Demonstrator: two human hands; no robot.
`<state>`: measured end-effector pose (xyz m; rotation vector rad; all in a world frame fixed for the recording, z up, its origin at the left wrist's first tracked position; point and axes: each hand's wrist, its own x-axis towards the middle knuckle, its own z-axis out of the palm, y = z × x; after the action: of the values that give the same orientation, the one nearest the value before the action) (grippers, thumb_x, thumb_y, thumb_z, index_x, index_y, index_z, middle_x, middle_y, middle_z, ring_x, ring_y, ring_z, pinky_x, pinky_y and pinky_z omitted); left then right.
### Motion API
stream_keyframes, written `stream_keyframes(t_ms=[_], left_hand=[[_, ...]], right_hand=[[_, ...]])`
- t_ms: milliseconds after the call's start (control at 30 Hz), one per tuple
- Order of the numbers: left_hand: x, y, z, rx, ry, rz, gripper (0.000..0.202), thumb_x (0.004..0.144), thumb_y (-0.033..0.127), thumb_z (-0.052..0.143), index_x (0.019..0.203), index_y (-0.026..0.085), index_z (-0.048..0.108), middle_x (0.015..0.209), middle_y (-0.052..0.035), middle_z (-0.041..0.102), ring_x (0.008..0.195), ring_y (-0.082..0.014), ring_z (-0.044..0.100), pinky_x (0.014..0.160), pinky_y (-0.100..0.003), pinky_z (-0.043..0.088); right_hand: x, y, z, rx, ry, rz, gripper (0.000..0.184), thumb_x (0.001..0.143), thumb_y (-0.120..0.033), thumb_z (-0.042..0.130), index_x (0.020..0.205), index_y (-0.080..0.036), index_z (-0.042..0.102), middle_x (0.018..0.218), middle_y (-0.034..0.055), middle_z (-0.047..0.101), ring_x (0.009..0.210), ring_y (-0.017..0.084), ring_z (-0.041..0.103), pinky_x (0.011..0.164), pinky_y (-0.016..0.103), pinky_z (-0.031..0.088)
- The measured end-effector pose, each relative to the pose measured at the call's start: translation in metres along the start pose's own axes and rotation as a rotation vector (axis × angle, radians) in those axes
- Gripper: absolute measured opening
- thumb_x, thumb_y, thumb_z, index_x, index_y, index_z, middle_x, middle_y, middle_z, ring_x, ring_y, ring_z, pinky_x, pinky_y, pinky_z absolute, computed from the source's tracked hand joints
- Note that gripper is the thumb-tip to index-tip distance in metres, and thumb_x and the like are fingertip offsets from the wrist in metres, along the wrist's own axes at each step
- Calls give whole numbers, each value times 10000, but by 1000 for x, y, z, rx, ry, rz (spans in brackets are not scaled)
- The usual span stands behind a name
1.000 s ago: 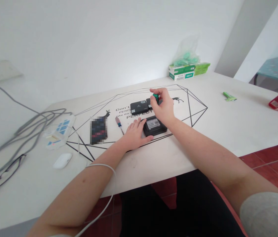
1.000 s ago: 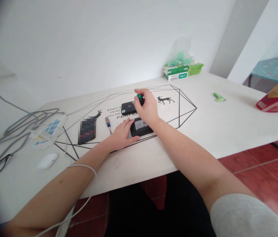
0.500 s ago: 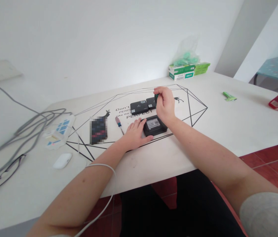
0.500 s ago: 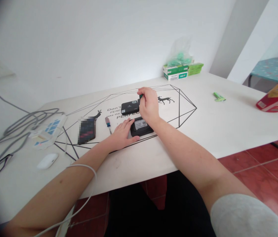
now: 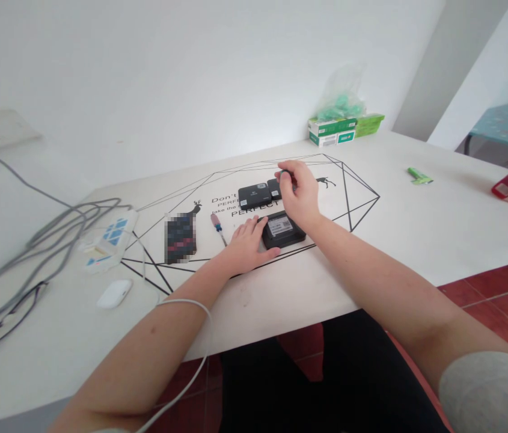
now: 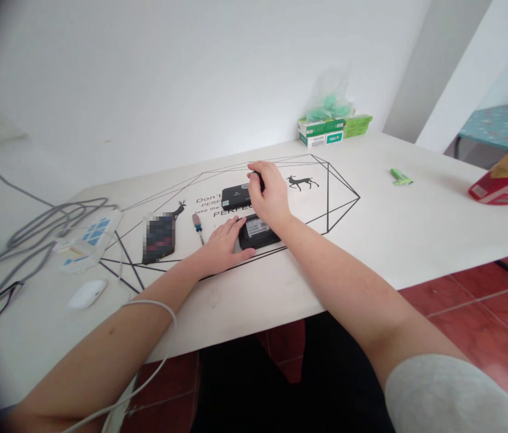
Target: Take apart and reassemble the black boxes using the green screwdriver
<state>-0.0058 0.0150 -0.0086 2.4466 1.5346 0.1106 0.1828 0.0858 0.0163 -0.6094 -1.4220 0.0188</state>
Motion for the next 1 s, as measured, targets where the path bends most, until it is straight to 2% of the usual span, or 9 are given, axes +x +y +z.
stream_keyframes(t_ms=[100, 200, 300, 467, 833, 1000], left_hand=[[1, -1, 1, -2, 4, 3, 1056, 924, 782, 493, 1698, 128, 198, 1779, -237, 137, 1641, -438, 163, 1308, -593, 189], [1, -2, 2, -7, 19, 17, 1046, 925, 794, 487, 1693, 143, 203, 1777, -238, 147, 1640, -440, 169, 1299, -602, 202], [0, -2, 2, -7, 20, 18, 1038, 929, 791, 485, 1692, 147, 202, 1775, -242, 150, 1639, -440, 169, 1294, -602, 209], [0, -3, 1, -17, 26, 25, 1042, 924, 805, 479, 1693, 159, 204, 1776, -232, 159, 1639, -438, 172, 1298, -594, 205], [0, -2, 2, -18, 31, 24, 1039, 922, 800, 494, 1691, 160, 214, 1776, -234, 162, 1633, -449, 188, 1292, -605, 216], [0, -1, 0, -13, 16, 15, 1037, 931, 776, 499, 1695, 142, 199, 1776, -242, 149, 1638, -445, 167, 1299, -596, 200]], right_hand=[[0, 1, 0, -5, -20, 22, 217, 1058, -213, 439, 1107, -244, 648, 1046, 68, 713, 968, 203, 719, 936, 430, 602], [0, 4, 0, -95, -45, 14, 159, 983, -236, 592, 1119, -230, 673, 1084, 88, 673, 1054, 243, 669, 985, 462, 581], [-2, 9, 1, -148, -76, 66, 303, 902, -194, 660, 1201, -234, 683, 1098, 82, 600, 1031, 244, 637, 995, 477, 579], [-4, 14, 2, -129, -95, 98, 427, 911, -169, 620, 1326, -266, 630, 1115, 73, 582, 1040, 242, 629, 1012, 484, 579], [0, 14, -1, -130, -59, 69, 338, 906, -169, 616, 1234, -251, 632, 1159, 82, 636, 1067, 244, 637, 1013, 486, 582], [3, 14, -3, -107, -26, 57, 327, 907, -175, 616, 1224, -257, 624, 1146, 75, 642, 1044, 235, 637, 950, 458, 593]])
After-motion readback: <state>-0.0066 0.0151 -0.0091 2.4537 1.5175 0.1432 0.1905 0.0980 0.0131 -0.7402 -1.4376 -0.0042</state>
